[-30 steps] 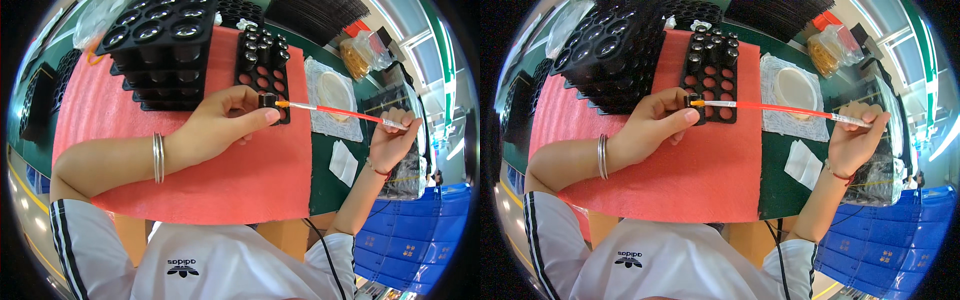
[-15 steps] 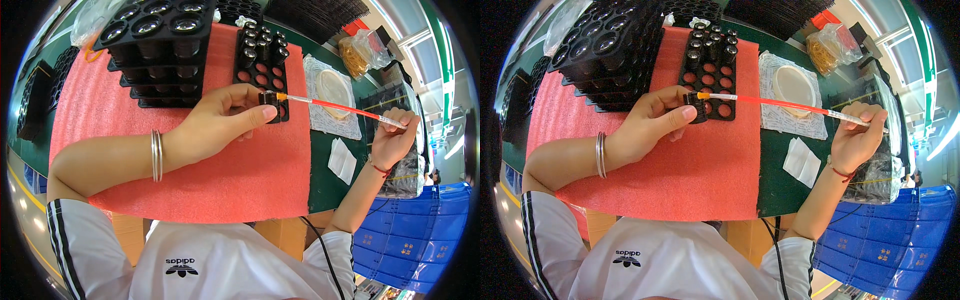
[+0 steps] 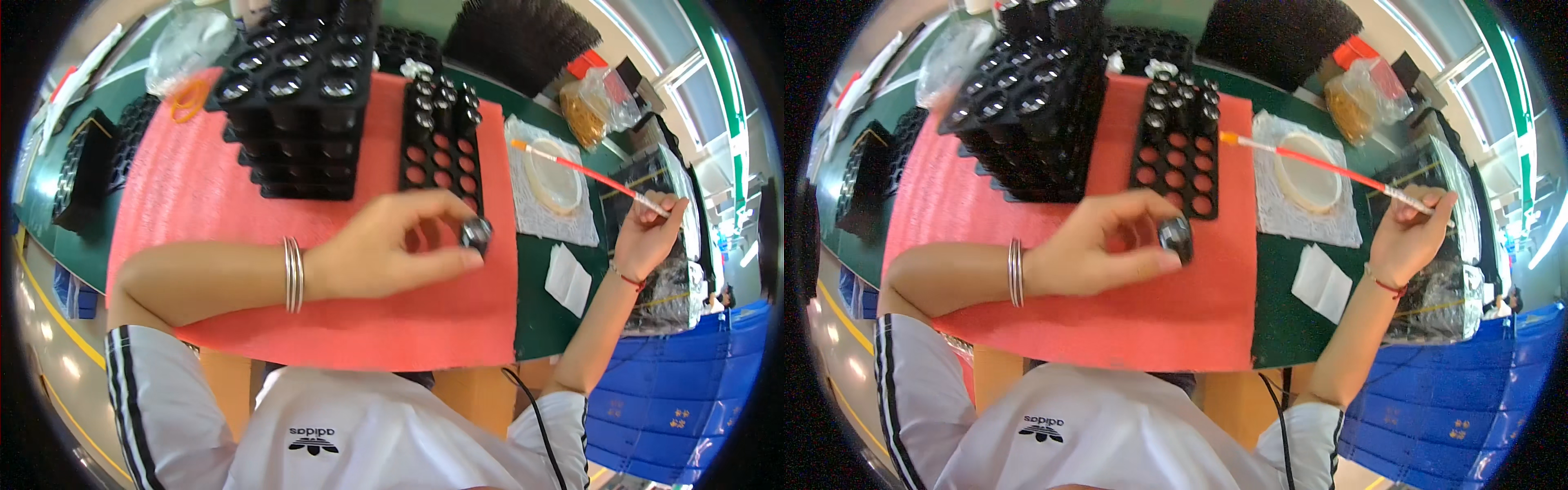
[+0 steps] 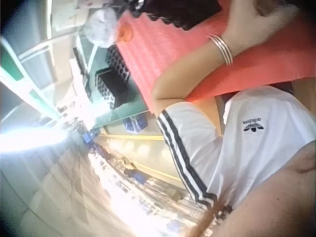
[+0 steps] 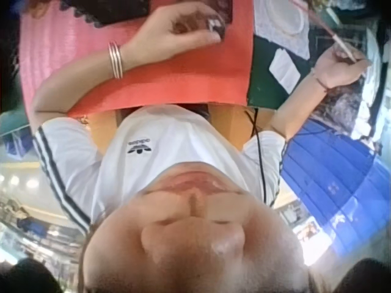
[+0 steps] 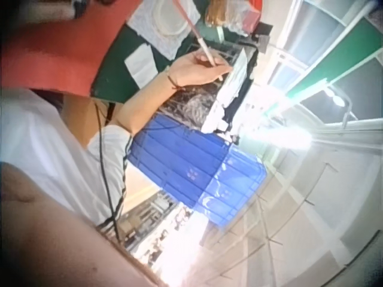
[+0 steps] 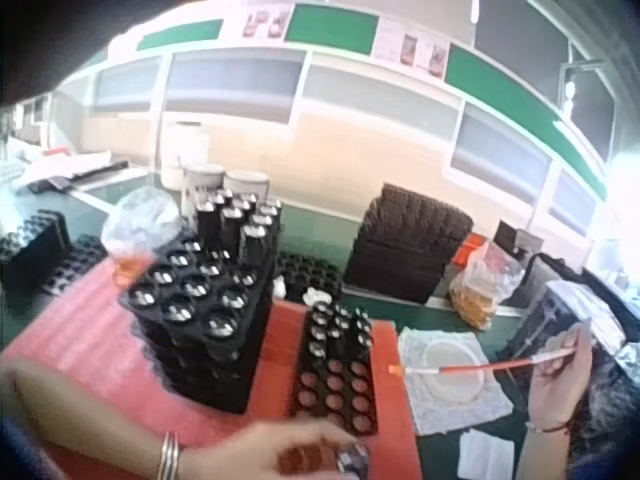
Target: Apply adhesive or sealant to cylindrical light components using a brush and organize them into a tray.
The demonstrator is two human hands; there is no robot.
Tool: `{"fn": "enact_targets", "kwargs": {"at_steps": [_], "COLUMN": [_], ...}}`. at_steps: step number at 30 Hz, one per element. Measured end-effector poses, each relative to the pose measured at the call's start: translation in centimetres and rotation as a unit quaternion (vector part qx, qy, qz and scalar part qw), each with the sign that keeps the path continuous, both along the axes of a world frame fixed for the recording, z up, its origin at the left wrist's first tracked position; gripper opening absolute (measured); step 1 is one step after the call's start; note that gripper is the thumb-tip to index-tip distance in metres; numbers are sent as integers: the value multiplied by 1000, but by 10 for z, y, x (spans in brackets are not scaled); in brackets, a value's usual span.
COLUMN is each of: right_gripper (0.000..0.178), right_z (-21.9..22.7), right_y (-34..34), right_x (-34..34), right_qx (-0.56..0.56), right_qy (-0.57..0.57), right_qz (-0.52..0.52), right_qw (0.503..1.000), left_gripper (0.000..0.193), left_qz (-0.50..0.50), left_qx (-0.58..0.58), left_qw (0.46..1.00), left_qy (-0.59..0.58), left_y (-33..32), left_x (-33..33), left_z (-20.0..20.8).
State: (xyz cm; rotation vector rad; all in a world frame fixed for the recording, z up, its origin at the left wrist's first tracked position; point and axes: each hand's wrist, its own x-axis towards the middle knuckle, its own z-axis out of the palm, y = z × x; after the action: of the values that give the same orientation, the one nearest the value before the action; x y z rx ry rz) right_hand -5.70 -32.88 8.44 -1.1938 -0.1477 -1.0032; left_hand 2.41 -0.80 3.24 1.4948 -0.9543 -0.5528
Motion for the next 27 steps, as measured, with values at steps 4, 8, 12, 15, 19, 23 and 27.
{"fn": "enact_targets", "kwargs": {"at_steps": [4,8,12,15,19,23,27], "right_gripper": [32,32,32,33,33,33,33], "right_z": [-1,2,2,3,3,3,2], "right_y": [3,7,9,8,7,8,8], "right_x": [-1,-2,-1,0,-3,-4,-4], "right_qx": [28,30,31,30,29,15,13], "right_qy": [8,7,5,3,7,6,8], "right_qz": [-20,-38,-38,-35,-48,-40,-34], "right_qw": [999,999,999,999,998,999,999], "left_gripper": [31,27,26,28,34,37,38], "left_qz": [-56,149,361,395,390,383,387], "left_qx": [-123,-77,98,143,194,180,198], "left_qw": [963,893,827,797,758,770,769], "left_qy": [-231,-417,-421,-434,-485,-478,-469], "left_y": [19,49,64,76,75,75,74], "left_x": [-2,15,50,96,114,119,119], "left_z": [61,113,133,116,99,96,96]}}
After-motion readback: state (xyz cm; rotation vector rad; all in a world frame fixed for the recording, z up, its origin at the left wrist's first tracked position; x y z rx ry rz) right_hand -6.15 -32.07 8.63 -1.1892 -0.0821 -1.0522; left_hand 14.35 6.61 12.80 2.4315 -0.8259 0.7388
